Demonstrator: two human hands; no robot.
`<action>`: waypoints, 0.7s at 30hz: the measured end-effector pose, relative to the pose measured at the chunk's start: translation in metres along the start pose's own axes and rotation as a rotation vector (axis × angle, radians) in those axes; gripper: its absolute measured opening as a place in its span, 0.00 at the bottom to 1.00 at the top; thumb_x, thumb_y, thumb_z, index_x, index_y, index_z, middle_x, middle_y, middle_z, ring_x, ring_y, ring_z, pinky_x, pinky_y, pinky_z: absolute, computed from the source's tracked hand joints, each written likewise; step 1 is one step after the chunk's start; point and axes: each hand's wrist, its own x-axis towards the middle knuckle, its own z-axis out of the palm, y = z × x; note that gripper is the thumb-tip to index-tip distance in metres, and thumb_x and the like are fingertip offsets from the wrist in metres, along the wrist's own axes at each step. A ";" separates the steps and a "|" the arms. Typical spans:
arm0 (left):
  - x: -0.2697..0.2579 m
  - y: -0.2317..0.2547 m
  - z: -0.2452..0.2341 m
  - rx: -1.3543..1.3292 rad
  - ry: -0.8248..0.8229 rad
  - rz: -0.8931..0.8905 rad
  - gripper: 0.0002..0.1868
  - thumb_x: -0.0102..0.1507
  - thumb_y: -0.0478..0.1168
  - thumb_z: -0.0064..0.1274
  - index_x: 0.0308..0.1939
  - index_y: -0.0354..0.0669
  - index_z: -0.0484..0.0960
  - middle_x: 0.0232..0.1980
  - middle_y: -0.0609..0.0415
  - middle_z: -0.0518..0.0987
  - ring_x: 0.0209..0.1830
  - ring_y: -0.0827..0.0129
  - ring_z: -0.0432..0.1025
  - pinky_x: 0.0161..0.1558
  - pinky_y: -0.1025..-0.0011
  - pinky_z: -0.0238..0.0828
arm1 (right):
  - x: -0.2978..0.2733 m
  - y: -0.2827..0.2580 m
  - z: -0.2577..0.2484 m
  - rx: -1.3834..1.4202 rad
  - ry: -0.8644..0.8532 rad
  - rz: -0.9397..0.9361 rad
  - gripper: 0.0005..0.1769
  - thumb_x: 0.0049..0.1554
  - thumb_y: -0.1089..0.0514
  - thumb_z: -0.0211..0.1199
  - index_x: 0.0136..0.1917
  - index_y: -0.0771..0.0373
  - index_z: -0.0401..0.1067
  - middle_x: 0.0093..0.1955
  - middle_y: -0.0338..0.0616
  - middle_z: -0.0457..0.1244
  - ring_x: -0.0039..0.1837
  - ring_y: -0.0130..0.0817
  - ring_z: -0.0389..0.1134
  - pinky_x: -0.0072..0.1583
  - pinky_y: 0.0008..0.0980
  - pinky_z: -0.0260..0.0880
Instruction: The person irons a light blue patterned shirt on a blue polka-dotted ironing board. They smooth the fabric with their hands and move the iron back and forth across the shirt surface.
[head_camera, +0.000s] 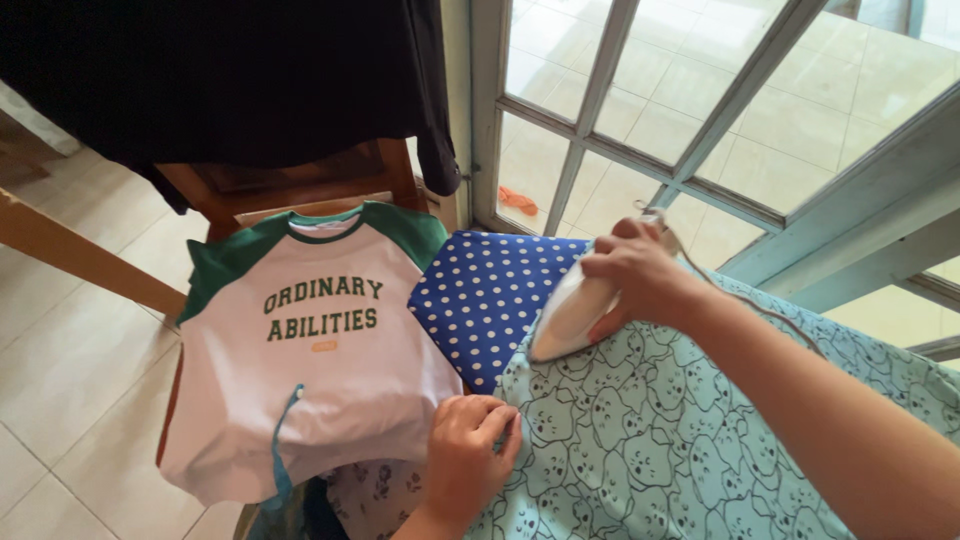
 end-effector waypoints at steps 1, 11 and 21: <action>0.000 0.000 0.001 0.005 0.014 0.020 0.06 0.55 0.37 0.64 0.33 0.44 0.84 0.37 0.58 0.79 0.41 0.62 0.74 0.49 0.61 0.68 | -0.002 -0.004 -0.002 0.011 0.033 -0.017 0.41 0.21 0.29 0.81 0.46 0.48 0.78 0.49 0.36 0.67 0.63 0.47 0.58 0.65 0.53 0.51; -0.005 0.001 0.002 0.060 0.019 0.044 0.08 0.55 0.37 0.64 0.36 0.40 0.85 0.39 0.55 0.81 0.42 0.62 0.76 0.50 0.62 0.69 | 0.011 -0.020 -0.003 -0.055 0.048 0.076 0.42 0.21 0.29 0.82 0.45 0.49 0.78 0.48 0.35 0.67 0.63 0.47 0.58 0.66 0.53 0.51; 0.000 0.006 0.001 0.091 -0.046 0.029 0.06 0.55 0.37 0.63 0.30 0.41 0.82 0.34 0.55 0.79 0.38 0.61 0.73 0.52 0.61 0.66 | 0.017 -0.042 -0.015 -0.085 -0.039 0.110 0.44 0.21 0.29 0.82 0.48 0.49 0.78 0.48 0.35 0.67 0.63 0.45 0.59 0.66 0.50 0.53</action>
